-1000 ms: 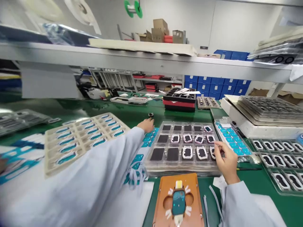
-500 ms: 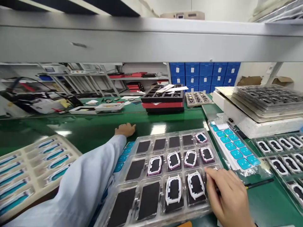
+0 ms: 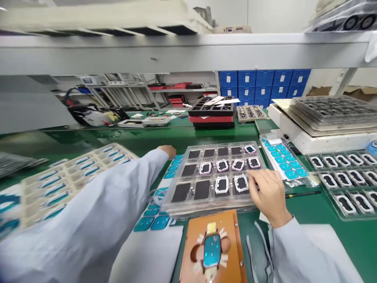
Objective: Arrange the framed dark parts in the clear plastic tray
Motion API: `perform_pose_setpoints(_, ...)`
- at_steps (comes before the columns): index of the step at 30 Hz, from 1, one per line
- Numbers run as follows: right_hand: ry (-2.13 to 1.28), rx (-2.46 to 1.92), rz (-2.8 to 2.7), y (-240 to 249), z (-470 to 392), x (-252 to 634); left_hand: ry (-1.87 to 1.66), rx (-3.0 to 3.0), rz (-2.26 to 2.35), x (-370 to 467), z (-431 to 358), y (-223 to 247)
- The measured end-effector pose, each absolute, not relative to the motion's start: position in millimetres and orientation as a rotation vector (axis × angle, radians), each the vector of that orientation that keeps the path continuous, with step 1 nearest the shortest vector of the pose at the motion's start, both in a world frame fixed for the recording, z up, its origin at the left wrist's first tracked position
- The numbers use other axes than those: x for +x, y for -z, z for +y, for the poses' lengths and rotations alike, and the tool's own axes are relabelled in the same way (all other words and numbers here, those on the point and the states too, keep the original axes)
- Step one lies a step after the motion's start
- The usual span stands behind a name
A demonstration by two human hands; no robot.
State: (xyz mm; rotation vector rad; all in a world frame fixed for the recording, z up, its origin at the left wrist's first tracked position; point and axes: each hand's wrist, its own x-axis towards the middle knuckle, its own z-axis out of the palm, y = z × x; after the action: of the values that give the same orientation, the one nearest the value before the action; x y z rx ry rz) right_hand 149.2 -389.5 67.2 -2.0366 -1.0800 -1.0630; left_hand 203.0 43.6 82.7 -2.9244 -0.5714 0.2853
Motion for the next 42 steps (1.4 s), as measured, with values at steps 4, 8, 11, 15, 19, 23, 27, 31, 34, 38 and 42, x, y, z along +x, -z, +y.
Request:
perform_pose_setpoints(4, 0.949, -1.924, -1.364, -75.5, -387.1, 134.6, -0.442, -2.817, -0.548, 152.4, 3.5, -117.4)
perform_pose_setpoints(8, 0.767, -2.008, -1.58, -73.8, -381.7, 125.0, -0.195, -2.796, -0.531, 68.9, -32.2, -123.5)
perform_pose_setpoints(11, 0.749, -2.073, -1.604, -70.0, -377.8, 123.9, -0.068, -2.758, -0.778, 12.6, -54.8, -96.6)
perform_pose_setpoints(15, 0.742, -2.15, -1.582, -67.0, -369.6, 124.2, -0.196, -2.947, -0.981, -11.1, -72.2, -50.9)
perform_pose_setpoints(19, 0.717, -2.099, -1.562, -64.5, -365.6, 130.4, 0.155, -3.133, -0.862, 1.4, -67.4, -35.6)
perform_pose_setpoints(23, 0.746, -1.912, -1.554, -84.0, -374.9, 134.8, 0.459, -3.294, -0.967, -0.4, -56.1, -39.2)
perform_pose_setpoints(27, 0.587, -1.822, -1.761, -118.4, -356.0, 127.0, 0.533, -3.352, -1.09, -13.0, -56.1, -44.9)
perform_pose_setpoints(31, 0.316, -1.582, -2.192, -126.6, -279.8, 101.7, 0.597, -3.281, -1.283, -18.2, -46.6, -37.5)
perform_pose_setpoints(34, 0.264, -1.568, -2.238, -110.1, -210.3, 77.0, 0.662, -3.196, -1.491, -27.1, -38.1, -32.8)
perform_pose_setpoints(38, 0.161, -1.832, -2.232, -73.4, -136.5, 66.4, 0.923, -3.114, -1.497, -42.6, -32.5, -30.4)
perform_pose_setpoints(42, 0.072, -1.921, -2.262, -51.4, -106.4, 62.2, 1.133, -3.075, -1.382, -47.2, -30.1, -25.1)
